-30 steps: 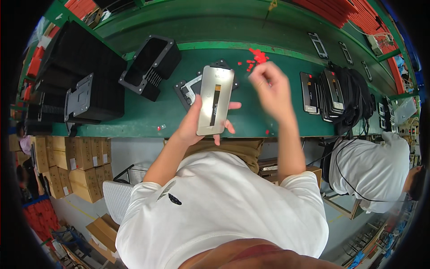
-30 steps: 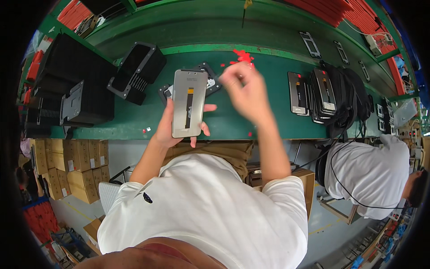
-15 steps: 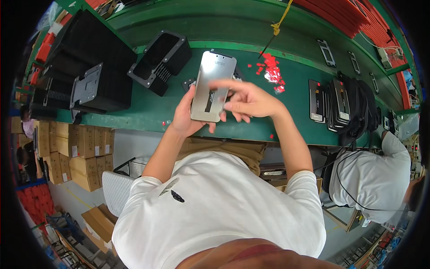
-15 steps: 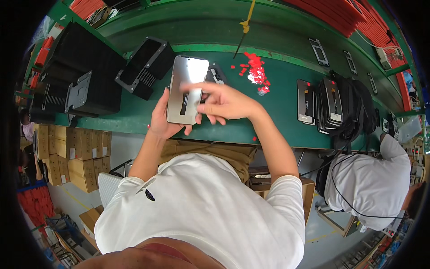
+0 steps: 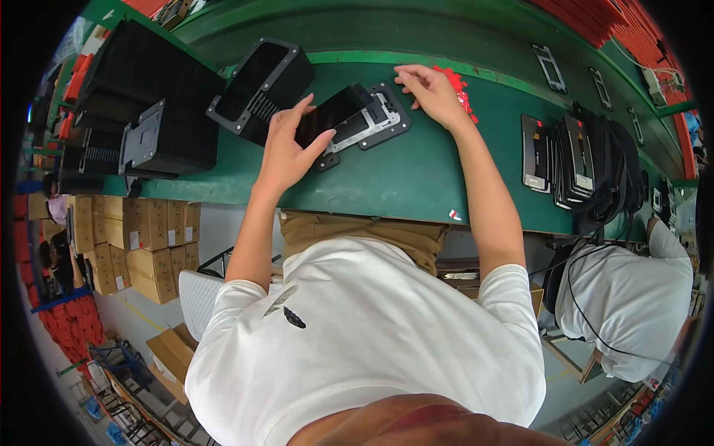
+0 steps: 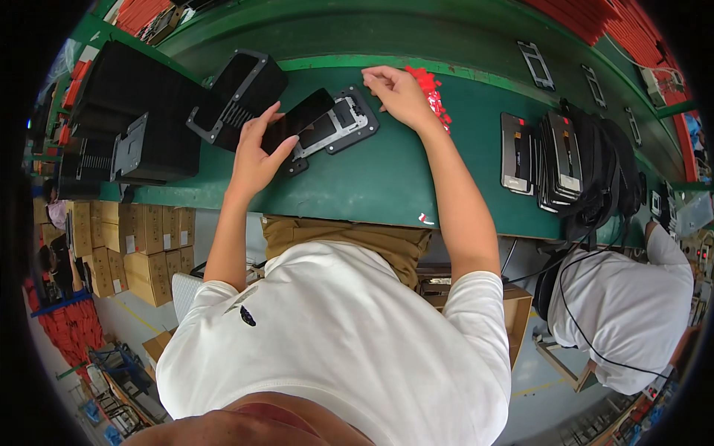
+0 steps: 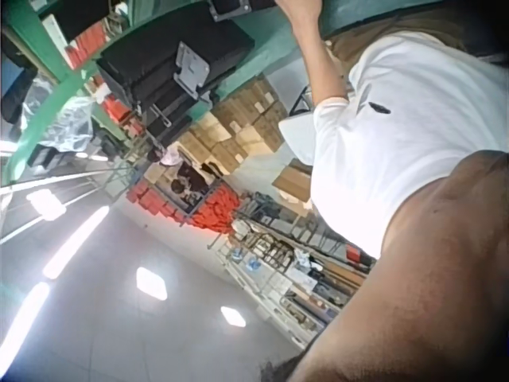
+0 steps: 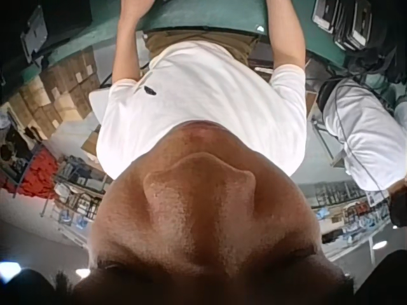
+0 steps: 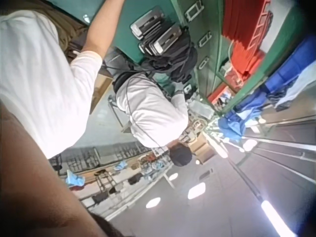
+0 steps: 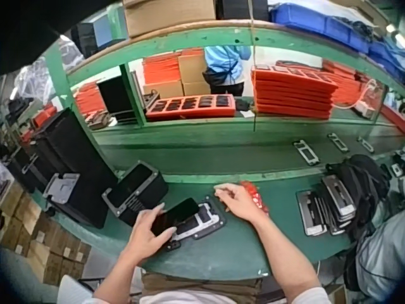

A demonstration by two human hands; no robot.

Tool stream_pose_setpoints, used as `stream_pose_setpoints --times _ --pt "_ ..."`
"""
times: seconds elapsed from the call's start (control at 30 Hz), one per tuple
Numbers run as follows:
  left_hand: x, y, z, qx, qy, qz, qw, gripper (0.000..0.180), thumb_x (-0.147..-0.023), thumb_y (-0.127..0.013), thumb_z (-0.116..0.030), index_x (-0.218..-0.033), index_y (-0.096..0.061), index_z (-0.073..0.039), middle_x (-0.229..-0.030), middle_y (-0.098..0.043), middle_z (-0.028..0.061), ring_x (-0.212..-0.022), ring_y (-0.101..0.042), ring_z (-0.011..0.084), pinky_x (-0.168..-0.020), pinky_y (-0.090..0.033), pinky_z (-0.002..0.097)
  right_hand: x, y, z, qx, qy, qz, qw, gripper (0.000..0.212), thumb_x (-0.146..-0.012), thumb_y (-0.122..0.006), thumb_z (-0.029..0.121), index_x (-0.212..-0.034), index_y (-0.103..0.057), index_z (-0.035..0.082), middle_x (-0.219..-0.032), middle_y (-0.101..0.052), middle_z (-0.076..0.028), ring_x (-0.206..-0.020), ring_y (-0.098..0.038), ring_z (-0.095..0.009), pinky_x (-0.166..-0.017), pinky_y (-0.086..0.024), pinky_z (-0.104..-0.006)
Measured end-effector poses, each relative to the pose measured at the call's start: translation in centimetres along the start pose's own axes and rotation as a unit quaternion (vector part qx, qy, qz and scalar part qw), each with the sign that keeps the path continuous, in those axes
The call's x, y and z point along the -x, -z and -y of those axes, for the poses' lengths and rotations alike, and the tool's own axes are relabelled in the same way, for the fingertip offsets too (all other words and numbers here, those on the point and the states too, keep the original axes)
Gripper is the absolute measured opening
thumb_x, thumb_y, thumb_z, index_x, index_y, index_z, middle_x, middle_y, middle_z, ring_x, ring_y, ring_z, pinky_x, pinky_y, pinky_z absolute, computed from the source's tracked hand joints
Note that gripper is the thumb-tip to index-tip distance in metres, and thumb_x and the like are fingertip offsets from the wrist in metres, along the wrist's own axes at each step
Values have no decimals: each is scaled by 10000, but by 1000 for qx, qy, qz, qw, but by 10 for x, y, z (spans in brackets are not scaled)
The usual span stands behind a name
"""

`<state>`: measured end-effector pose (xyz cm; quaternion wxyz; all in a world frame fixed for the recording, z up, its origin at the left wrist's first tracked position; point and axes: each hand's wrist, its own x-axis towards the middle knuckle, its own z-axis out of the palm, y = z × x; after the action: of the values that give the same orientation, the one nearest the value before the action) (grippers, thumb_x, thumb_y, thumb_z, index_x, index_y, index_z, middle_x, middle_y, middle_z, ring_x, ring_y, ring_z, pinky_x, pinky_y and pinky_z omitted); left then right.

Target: Assembling electronic components into plastic housings on a factory assembly line.

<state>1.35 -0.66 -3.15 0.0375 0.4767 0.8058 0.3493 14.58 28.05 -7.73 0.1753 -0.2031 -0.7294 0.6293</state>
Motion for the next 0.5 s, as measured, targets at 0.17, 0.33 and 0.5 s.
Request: stream_pose_setpoints --times 0.17,0.33,0.5 --pt "-17 -33 -3 31 -23 -5 999 755 -849 -816 -295 -1493 -495 -64 -1301 -653 136 -1235 -532 311 -1054 -454 408 9 -4 14 -26 -53 28 998 415 -1055 -583 305 -1334 -639 3 -1129 -712 -104 -862 -642 -128 -715 -562 -268" --pt "-27 -47 -9 22 -32 -5 999 773 -843 -819 -266 -1508 -477 -72 -1311 -649 128 -1236 -552 301 -1069 -449 403 7 0 7 -18 -38 43 998 453 -1025 -639 351 -1291 -650 -16 -1118 -721 -125 -947 -676 -156 -717 -578 -302" --pt "-28 -50 -11 -10 -59 0 998 803 -804 -844 -262 -1493 -484 -62 -1308 -650 133 -1245 -549 318 -1082 -437 421 8 1 2 59 -46 57 996 478 -950 -737 306 -1283 -653 -26 -1078 -719 -112 -919 -676 -160 -742 -571 -312"
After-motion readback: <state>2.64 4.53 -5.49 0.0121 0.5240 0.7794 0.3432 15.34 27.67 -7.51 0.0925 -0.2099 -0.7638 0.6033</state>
